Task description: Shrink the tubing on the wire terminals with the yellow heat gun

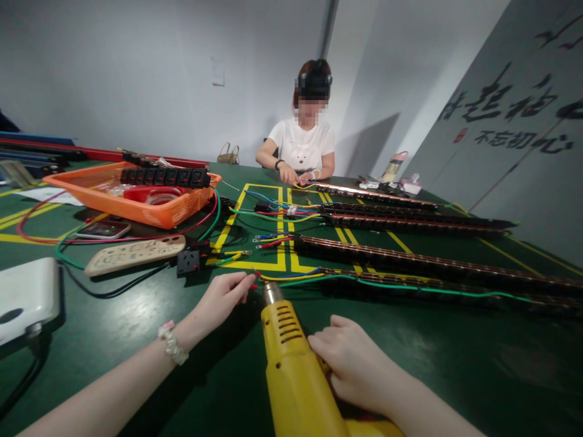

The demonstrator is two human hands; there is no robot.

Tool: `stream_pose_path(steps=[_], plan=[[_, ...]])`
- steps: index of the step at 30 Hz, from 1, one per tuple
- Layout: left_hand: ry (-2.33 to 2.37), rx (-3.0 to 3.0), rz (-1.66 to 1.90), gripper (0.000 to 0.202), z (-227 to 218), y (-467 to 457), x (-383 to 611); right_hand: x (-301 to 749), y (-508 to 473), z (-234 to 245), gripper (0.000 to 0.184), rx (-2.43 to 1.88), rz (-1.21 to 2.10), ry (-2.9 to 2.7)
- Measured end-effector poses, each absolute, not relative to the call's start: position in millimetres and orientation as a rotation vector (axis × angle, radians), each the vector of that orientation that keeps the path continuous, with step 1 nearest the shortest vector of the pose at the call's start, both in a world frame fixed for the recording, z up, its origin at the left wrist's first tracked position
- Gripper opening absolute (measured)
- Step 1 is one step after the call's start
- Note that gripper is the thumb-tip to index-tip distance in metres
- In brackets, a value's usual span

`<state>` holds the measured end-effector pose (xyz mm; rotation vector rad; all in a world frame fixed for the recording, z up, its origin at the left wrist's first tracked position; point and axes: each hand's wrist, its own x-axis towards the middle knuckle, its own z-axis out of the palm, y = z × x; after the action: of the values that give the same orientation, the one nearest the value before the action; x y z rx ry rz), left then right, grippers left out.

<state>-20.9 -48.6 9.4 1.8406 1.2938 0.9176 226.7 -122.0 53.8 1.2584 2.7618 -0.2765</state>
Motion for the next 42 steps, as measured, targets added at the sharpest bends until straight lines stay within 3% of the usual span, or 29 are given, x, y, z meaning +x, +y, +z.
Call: stream_pose_path(steps=[10, 17, 25, 30, 38, 42], plan=[[1.317, 1.802, 0.915, 0.049, 11, -47, -21, 281, -126, 55, 0.025, 1.507, -0.252, 2.682], [1.333, 1.777, 0.916, 0.048, 10, -39, -20, 297, -123, 55, 0.019, 1.811, -0.052, 2.510], [1.331, 1.777, 0.933, 0.048, 12, -40, -20, 323, -114, 41, 0.046, 2.140, 0.178, 2.326], [1.315, 1.771, 0.934, 0.048, 12, -39, -20, 334, -107, 39, 0.055, 2.075, 0.228, 2.409], [1.319, 1.726, 0.953, 0.048, 16, -39, -19, 334, -90, 37, 0.052, 1.774, 0.107, 2.668], [1.322, 1.724, 0.953, 0.048, 16, -36, -18, 334, -81, 31, 0.065, 1.806, 0.062, 2.706]])
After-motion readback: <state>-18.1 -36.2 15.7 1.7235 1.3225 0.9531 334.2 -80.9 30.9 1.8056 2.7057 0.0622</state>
